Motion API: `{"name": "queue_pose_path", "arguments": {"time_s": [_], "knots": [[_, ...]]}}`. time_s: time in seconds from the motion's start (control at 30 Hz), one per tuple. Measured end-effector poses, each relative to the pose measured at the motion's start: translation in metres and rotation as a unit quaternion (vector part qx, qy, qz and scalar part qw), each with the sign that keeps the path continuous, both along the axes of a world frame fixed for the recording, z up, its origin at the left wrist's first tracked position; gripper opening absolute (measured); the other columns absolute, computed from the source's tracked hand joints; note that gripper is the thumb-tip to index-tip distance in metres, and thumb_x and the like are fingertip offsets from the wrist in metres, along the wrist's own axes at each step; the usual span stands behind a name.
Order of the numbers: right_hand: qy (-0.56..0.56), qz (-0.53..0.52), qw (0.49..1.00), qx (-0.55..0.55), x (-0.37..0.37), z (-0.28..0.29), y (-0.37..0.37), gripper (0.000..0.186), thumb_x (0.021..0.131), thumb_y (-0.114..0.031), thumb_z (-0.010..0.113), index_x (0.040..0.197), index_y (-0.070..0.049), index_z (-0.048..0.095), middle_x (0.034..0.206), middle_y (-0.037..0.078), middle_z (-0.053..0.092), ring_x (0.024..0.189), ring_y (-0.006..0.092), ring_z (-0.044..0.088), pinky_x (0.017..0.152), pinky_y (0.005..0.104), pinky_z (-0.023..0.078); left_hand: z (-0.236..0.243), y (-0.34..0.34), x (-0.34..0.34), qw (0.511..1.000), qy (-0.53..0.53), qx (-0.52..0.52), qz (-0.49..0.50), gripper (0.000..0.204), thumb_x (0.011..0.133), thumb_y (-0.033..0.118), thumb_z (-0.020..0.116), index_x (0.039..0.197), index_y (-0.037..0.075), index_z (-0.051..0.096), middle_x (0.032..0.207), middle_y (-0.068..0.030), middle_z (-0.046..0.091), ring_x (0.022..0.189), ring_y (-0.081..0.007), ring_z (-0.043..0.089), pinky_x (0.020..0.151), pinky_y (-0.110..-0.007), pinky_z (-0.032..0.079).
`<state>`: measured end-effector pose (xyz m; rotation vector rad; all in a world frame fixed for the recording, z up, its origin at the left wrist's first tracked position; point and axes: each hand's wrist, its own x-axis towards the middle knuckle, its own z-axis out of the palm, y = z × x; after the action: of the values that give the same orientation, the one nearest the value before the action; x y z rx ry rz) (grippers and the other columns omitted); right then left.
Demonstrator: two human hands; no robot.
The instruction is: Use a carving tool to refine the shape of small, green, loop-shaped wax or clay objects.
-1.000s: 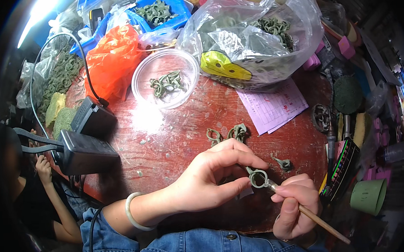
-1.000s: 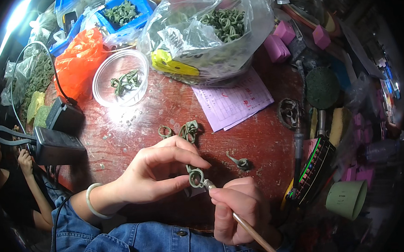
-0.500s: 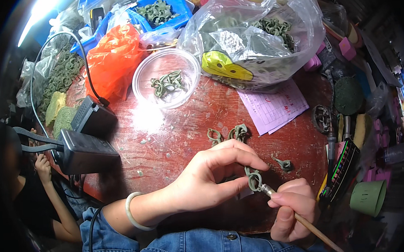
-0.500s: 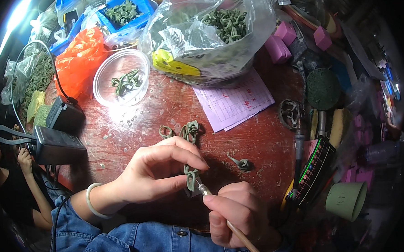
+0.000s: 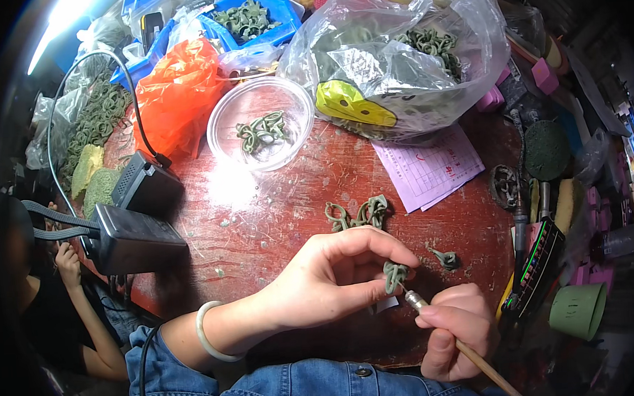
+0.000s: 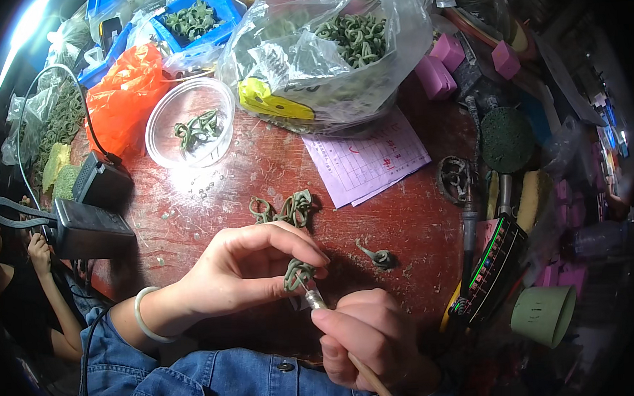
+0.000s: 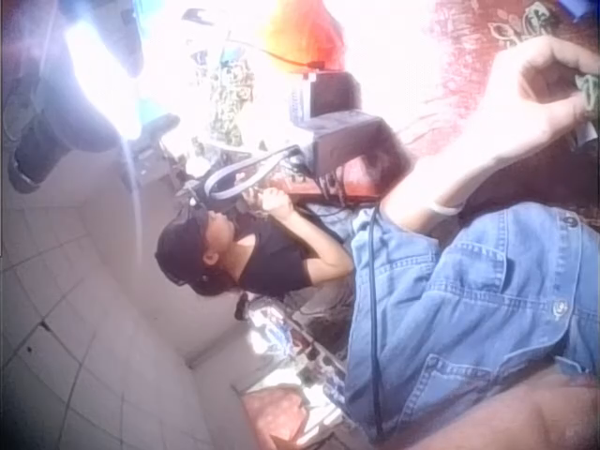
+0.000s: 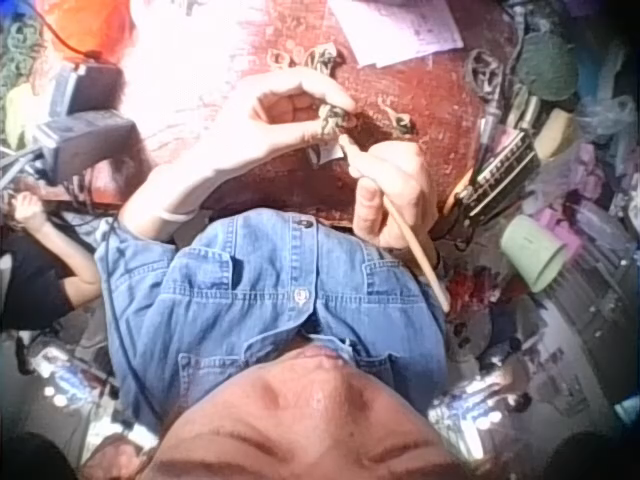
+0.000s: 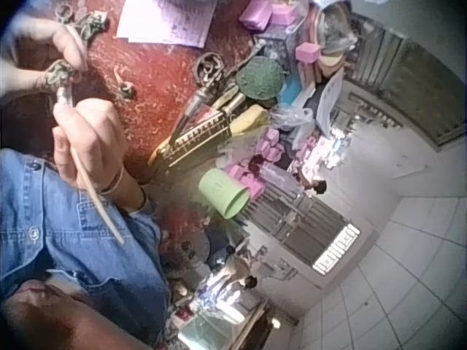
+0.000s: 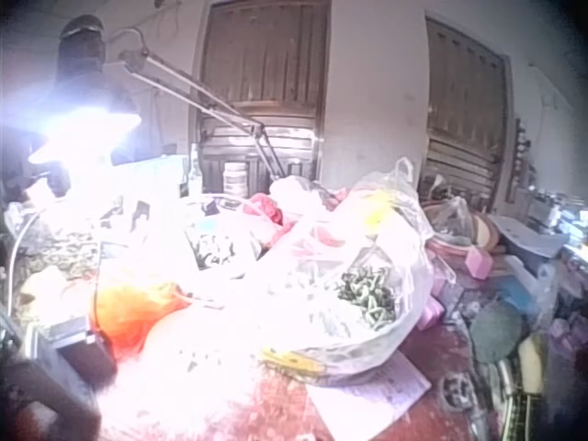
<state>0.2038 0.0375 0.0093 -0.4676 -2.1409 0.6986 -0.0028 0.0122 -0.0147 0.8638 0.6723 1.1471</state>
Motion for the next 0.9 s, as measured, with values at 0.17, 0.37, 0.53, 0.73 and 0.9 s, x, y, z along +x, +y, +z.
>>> {"name": "queue_pose_path", "arguments": {"time_s": [0.17, 0.37, 0.53, 0.73, 0.9], "knots": [[0.013, -0.035, 0.999, -0.01, 0.0003, -0.0007, -0.0003, 0.018, 0.09, -0.008, 0.056, 0.104, 0.002, 0.056, 0.082, 0.009, 0.056, 0.065, 0.0214, 0.055, 0.059, 0.0313, 0.049, 0.0008, 0.0013, -0.0026, 0.998, 0.052, 0.028, 0.002, 0.029, 0.085, -0.007, 0.063, 0.114, -0.005, 0.06, 0.118, -0.012, 0.054, 0.112, -0.0198, 0.055, 0.097, -0.035, 0.045], [0.015, -0.017, 0.999, -0.037, -0.001, -0.0001, 0.0006, 0.017, 0.089, -0.008, 0.056, 0.102, 0.003, 0.056, 0.081, 0.01, 0.056, 0.063, 0.0217, 0.055, 0.058, 0.0314, 0.049, 0.0022, 0.0006, -0.0018, 0.995, 0.085, 0.055, 0.021, 0.032, 0.082, -0.012, 0.06, 0.113, -0.005, 0.062, 0.116, -0.0107, 0.051, 0.112, -0.0187, 0.052, 0.097, -0.034, 0.046], [0.033, -0.032, 0.999, -0.02, -0.0016, -0.0017, 0.0001, 0.015, 0.089, -0.008, 0.055, 0.1, 0.003, 0.057, 0.079, 0.01, 0.055, 0.061, 0.0216, 0.054, 0.057, 0.0319, 0.049, 0.004, 0.0005, 0.0004, 0.993, 0.092, 0.064, 0.027, 0.032, 0.081, -0.014, 0.058, 0.112, -0.005, 0.062, 0.115, -0.0103, 0.049, 0.111, -0.0186, 0.052, 0.096, -0.034, 0.046], [0.025, -0.044, 0.999, -0.008, -0.003, -0.0004, -0.0001, 0.016, 0.089, -0.008, 0.055, 0.1, 0.003, 0.056, 0.08, 0.01, 0.056, 0.062, 0.0216, 0.055, 0.057, 0.0314, 0.048, 0.0041, 0.0007, 0.0007, 0.992, 0.102, 0.074, 0.031, 0.032, 0.081, -0.014, 0.058, 0.111, -0.005, 0.062, 0.115, -0.0103, 0.049, 0.11, -0.0186, 0.052, 0.096, -0.034, 0.046], [0.016, -0.028, 0.999, -0.025, -0.0013, 0.0017, -0.0003, 0.016, 0.089, -0.007, 0.055, 0.101, 0.002, 0.057, 0.079, 0.01, 0.055, 0.062, 0.0215, 0.054, 0.057, 0.0315, 0.048, 0.0041, 0.0002, -0.0005, 0.991, 0.106, 0.072, 0.031, 0.032, 0.081, -0.015, 0.058, 0.111, -0.005, 0.063, 0.115, -0.0103, 0.049, 0.11, -0.0185, 0.052, 0.095, -0.034, 0.047]]}}
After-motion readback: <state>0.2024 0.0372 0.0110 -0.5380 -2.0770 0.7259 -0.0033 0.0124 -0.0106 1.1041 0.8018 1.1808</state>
